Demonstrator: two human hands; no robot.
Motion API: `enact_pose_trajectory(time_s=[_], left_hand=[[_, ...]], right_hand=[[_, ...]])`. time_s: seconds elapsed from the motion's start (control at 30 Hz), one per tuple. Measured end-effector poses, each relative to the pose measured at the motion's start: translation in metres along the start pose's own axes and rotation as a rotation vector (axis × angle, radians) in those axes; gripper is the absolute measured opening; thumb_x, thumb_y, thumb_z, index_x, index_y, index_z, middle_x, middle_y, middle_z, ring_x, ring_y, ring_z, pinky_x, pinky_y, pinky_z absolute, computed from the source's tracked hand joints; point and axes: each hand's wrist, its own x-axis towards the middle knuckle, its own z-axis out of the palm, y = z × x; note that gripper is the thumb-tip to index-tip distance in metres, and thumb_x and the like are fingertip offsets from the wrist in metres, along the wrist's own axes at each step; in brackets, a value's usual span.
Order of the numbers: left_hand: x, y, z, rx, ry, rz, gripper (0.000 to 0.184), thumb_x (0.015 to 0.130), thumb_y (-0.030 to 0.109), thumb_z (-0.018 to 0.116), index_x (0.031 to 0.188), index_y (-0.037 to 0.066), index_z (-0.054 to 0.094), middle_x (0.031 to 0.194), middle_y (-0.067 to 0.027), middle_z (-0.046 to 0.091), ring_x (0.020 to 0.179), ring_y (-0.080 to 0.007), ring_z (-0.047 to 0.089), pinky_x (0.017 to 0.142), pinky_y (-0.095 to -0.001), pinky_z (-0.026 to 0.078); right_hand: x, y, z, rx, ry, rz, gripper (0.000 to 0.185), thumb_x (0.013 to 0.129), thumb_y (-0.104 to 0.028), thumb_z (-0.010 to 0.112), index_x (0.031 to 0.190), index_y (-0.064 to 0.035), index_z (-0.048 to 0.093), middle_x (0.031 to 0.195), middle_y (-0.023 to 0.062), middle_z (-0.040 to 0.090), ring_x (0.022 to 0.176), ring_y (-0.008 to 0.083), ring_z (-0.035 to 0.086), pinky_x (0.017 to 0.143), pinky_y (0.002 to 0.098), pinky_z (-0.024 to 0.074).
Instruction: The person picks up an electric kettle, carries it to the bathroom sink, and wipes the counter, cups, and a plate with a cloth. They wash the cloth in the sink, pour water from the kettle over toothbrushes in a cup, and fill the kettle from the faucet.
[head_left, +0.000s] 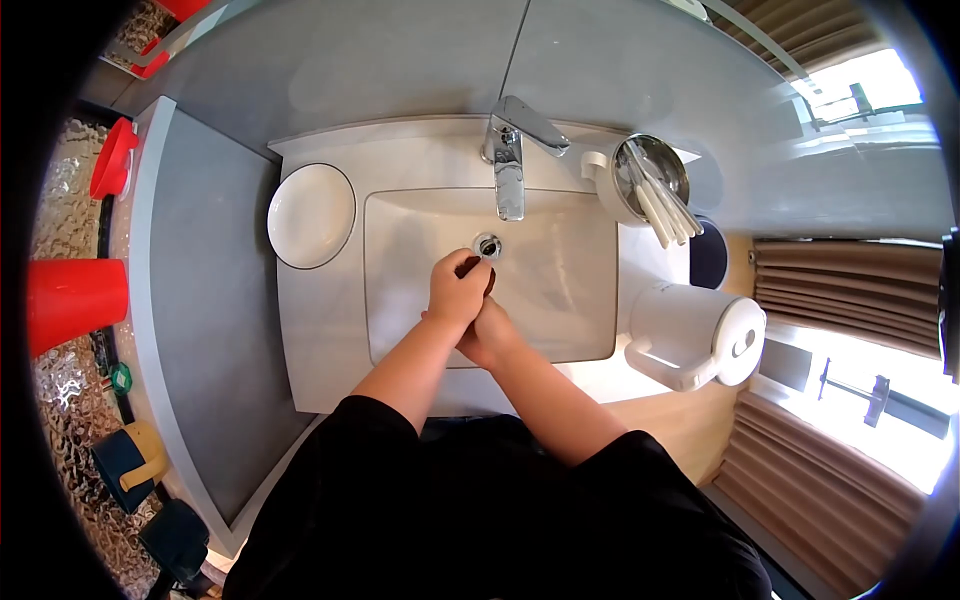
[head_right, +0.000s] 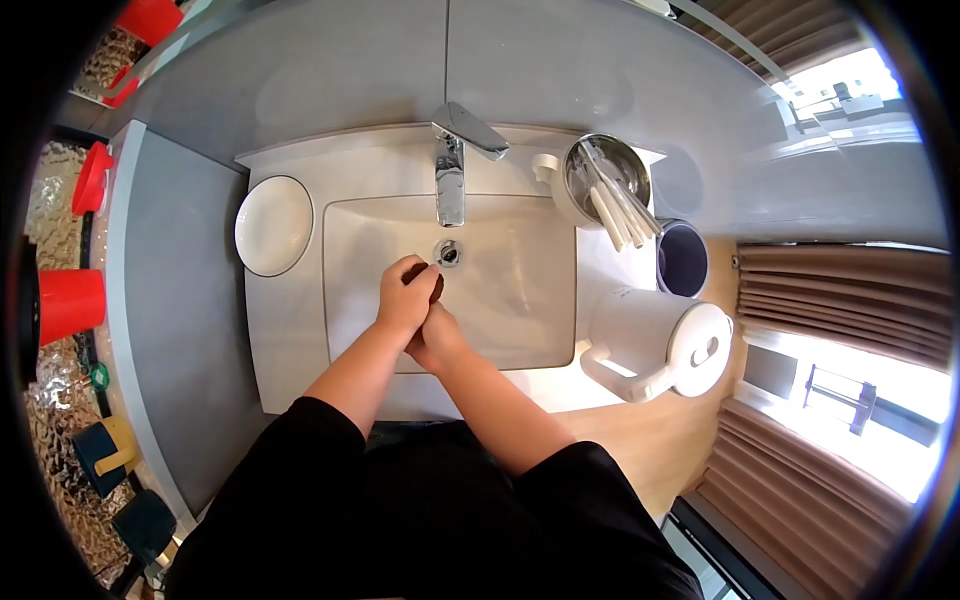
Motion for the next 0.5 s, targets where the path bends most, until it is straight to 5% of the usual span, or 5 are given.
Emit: enact_pose_trajectory(time_s=[0.23, 0.3, 0.4, 0.43, 0.5], left_hand=[[0.006, -0.012, -0.013, -0.020, -0.006, -0.116, 0.026, 0.089, 0.020, 0.067, 0.077, -0.001, 0.060, 0.071, -0.0071, 0.060, 0.067, -0.0162, 0.055, 0.062, -0.0336, 0.045], [0.006, -0.014, -0.014, -0.010, -0.012, -0.244, 0.032, 0.090, 0.028, 0.069, 0.082, -0.002, 0.061, 0.074, -0.0118, 0.064, 0.073, -0.0198, 0.062, 0.067, -0.0358, 0.050], [0.007, -0.032, -0.019, 0.198, -0.084, -0.184, 0.043, 0.093, 0.041, 0.069, 0.097, -0.002, 0.061, 0.083, -0.0136, 0.068, 0.080, -0.0219, 0.066, 0.069, -0.0380, 0.053], [0.001, -0.021, -0.024, 0.238, -0.162, -0.160, 0.058, 0.093, 0.051, 0.069, 0.117, 0.000, 0.055, 0.096, -0.0157, 0.067, 0.084, -0.0239, 0.066, 0.071, -0.0391, 0.054], [-0.007, -0.019, -0.028, 0.299, -0.160, -0.153, 0.055, 0.095, 0.045, 0.069, 0.123, 0.001, 0.050, 0.102, -0.0155, 0.065, 0.086, -0.0217, 0.064, 0.071, -0.0374, 0.054]], right_hand=[[-0.006, -0.003, 0.000, 0.175, 0.032, -0.090, 0.044, 0.109, -0.035, 0.035, 0.144, -0.0095, 0.042, 0.138, 0.0087, 0.050, 0.120, 0.0261, 0.056, 0.100, 0.0483, 0.0499], [-0.025, -0.024, 0.016, 0.022, 0.089, 0.038, 0.046, 0.109, -0.037, 0.033, 0.145, -0.0107, 0.042, 0.138, 0.0089, 0.051, 0.125, 0.0308, 0.054, 0.104, 0.0515, 0.0477], [-0.033, -0.035, 0.012, -0.104, 0.154, 0.044, 0.043, 0.108, -0.036, 0.037, 0.141, -0.0090, 0.047, 0.132, 0.0097, 0.055, 0.122, 0.0311, 0.057, 0.102, 0.0493, 0.0503], [-0.031, -0.037, 0.005, -0.129, 0.171, 0.016, 0.042, 0.108, -0.035, 0.040, 0.138, -0.0079, 0.050, 0.129, 0.0100, 0.057, 0.119, 0.0301, 0.059, 0.100, 0.0474, 0.0521], [-0.016, -0.038, -0.024, -0.418, 0.219, -0.041, 0.034, 0.107, -0.030, 0.048, 0.129, -0.0058, 0.056, 0.121, 0.0096, 0.061, 0.111, 0.0263, 0.063, 0.094, 0.0425, 0.0558]])
